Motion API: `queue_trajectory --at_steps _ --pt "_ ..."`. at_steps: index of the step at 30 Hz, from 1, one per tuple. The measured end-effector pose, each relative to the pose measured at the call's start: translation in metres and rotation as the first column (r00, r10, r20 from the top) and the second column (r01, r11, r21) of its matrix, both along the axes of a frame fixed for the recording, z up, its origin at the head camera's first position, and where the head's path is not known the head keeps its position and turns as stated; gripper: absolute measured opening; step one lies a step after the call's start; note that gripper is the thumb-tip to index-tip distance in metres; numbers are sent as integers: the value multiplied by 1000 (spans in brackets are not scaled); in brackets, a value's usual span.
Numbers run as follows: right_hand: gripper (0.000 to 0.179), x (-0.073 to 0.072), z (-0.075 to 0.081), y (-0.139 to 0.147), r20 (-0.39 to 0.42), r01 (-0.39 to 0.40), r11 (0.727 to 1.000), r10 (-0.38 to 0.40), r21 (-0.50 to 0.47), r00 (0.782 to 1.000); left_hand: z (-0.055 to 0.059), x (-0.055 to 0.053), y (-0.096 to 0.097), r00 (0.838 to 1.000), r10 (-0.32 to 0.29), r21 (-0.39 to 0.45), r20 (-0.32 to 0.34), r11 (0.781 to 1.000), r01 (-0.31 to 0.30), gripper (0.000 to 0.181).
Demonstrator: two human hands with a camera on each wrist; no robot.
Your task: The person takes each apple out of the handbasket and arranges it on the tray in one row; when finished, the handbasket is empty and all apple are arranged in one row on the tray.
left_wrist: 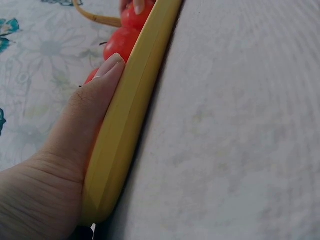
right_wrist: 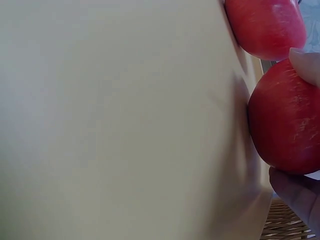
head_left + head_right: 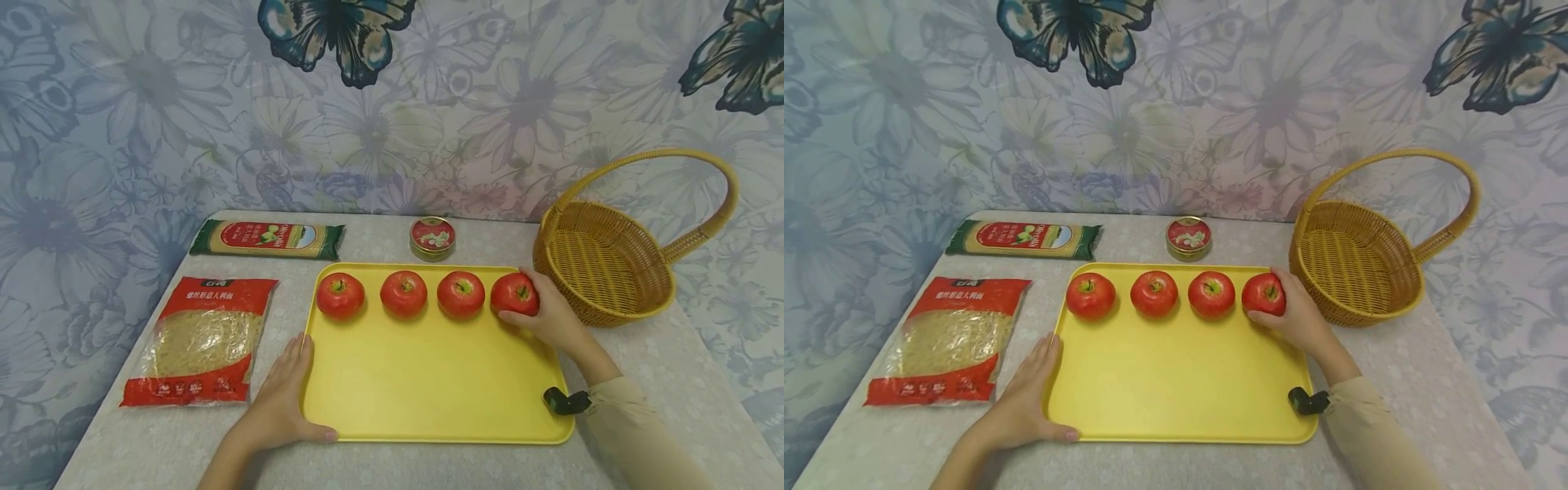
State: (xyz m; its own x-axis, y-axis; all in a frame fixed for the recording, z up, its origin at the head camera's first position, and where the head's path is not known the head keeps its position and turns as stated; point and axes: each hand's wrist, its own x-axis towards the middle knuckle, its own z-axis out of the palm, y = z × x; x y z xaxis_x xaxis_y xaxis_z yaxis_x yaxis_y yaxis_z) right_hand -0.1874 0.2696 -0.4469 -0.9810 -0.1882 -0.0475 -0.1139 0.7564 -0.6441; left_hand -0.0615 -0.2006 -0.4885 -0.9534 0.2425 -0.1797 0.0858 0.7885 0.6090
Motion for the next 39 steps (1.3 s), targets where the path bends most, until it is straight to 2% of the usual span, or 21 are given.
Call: queue_trajectory --at_steps 11,25,33,37,39 --pt "102 -3 -7 2 65 -4 999 7 -52 998 3 1 2 1000 -10 10 -23 1000 11 158" --pt "100 -4 -8 2 10 -21 999 21 -24 1000 1 -1 3 1000 6 1 3 1000 -6 158" --pt "93 2 0 -4 -98 -38 999 36 -20 995 3 -1 3 1000 -5 11 -2 1000 5 158" --pt "85 9 8 -12 -185 -35 999 33 -5 982 6 -2 4 999 2 9 32 1000 -2 158" --pt "80 14 14 -17 -238 -39 999 43 21 970 10 -2 5 1000 5 6 26 1000 -5 156"
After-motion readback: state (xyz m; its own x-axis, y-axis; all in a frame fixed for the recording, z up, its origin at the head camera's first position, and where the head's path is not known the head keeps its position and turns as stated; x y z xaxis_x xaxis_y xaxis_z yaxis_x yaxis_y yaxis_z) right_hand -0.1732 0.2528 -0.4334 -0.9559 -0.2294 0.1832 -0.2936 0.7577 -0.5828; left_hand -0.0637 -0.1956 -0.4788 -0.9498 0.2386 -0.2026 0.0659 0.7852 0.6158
